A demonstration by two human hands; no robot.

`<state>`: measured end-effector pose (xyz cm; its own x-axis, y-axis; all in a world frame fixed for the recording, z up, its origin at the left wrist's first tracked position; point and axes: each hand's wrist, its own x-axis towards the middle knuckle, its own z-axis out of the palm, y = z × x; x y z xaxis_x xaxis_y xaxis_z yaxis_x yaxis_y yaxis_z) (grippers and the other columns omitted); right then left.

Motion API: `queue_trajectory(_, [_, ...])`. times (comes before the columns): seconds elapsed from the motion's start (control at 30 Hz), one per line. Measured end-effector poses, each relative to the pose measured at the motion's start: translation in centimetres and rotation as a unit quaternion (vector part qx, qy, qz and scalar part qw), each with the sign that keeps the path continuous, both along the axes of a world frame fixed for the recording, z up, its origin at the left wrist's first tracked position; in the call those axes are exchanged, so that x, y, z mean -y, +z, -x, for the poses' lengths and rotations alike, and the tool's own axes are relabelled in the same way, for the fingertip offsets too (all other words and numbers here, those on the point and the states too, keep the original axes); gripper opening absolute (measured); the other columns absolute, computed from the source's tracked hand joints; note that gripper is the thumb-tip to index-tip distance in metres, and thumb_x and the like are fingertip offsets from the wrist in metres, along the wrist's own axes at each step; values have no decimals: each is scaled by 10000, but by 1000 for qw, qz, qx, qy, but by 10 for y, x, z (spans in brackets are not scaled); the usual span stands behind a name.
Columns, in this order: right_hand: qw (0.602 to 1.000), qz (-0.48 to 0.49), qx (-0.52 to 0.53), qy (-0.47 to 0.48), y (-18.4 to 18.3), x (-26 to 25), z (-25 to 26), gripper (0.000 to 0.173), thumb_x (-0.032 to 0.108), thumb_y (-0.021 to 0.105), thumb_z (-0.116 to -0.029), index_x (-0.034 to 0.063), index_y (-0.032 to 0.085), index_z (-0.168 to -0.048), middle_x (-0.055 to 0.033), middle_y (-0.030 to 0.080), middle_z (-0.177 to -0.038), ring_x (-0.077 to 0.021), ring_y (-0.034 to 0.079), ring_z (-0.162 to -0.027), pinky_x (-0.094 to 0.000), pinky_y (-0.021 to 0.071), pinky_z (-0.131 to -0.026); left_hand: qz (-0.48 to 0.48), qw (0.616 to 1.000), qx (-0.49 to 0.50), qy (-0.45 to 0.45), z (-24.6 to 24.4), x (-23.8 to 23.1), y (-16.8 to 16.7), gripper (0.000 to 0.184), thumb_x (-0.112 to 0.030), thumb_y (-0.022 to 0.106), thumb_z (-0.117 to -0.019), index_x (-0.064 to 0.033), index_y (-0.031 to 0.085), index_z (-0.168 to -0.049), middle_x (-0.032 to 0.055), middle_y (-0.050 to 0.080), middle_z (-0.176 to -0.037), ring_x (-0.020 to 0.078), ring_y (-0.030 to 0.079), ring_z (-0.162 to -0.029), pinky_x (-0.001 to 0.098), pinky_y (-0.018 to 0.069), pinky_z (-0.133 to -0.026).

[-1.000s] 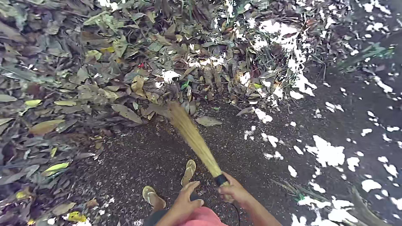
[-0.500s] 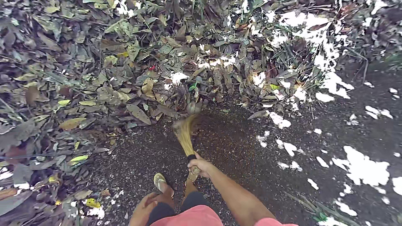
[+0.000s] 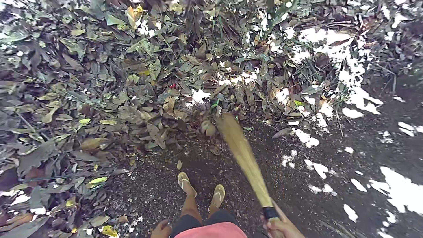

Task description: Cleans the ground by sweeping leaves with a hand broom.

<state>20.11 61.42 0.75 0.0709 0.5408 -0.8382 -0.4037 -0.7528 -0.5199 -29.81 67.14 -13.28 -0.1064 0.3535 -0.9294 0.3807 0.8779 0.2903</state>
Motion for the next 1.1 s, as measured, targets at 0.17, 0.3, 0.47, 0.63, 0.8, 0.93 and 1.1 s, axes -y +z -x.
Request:
queue_trajectory(0.17, [990, 62, 63, -107, -100, -138, 25, 829, 42, 604, -895, 245, 186, -1581, -99, 599, -933, -185, 616, -679, -356, 542, -572, -9, 998, 45, 48, 25, -33, 17, 483, -176, 588, -1023, -6, 480, -1462, 258, 612, -1325, 362, 661, -1134, 529, 543, -973])
queue_trajectory(0.3, [991, 60, -49, 112, -131, -270, 174, 912, 58, 619, -891, 323, 130, -1613, -119, 616, -986, -220, 636, -760, -399, 555, -652, -43, 997, 44, 55, 37, -72, 32, 489, -201, 609, -1013, -27, 499, -1456, 216, 640, -1301, 318, 672, -1105, 501, 555, -944])
queue_trajectory(0.47, [952, -18, -191, 238, -108, -320, 279, 1089, 43, 643, -826, 370, -10, -1633, -107, 582, -930, -192, 596, -652, -362, 532, -556, -118, 968, 152, 162, -6, -148, 70, 567, -394, 477, -1075, -29, 433, -1507, 180, 625, -1376, 294, 647, -1215, 468, 535, -1014])
queue_trajectory(0.63, [927, -91, -169, 322, -32, -282, 271, 1086, 92, 692, -722, 292, 154, -1643, -145, 635, -1080, -210, 611, -694, -414, 541, -585, -103, 920, 257, 278, -90, -195, 122, 457, -430, 499, -1068, -57, 509, -1332, 95, 670, -865, 169, 653, -682, 342, 573, -595])
queue_trajectory(0.8, [975, -44, -29, 217, 26, -185, 217, 1170, 127, 794, -699, 168, 106, -1645, -147, 653, -1196, -226, 687, -879, -433, 604, -743, 125, 893, 410, 133, -137, -163, 139, 340, -340, 580, -1039, -60, 568, -1231, 88, 685, -873, 193, 675, -760, 386, 589, -712])
queue_trajectory(0.93, [995, 67, 75, 24, 16, -119, 225, 1081, -33, 771, -662, 57, 186, -1567, -176, 675, -1056, -252, 711, -847, -449, 623, -748, 293, 864, 410, 10, -169, -136, 104, 247, -327, 641, -986, -94, 644, -1069, 59, 681, -879, 177, 667, -784, 381, 570, -719])
queue_trajectory(1.1, [992, 110, -22, 64, -73, -166, 265, 512, 108, 681, -867, 49, 493, -1339, -153, 673, -898, -254, 672, -724, -440, 584, -651, 262, 917, 272, 133, -135, -159, 44, 290, -310, 631, -975, -56, 647, -1114, 126, 696, -927, 246, 677, -815, 455, 571, -717])
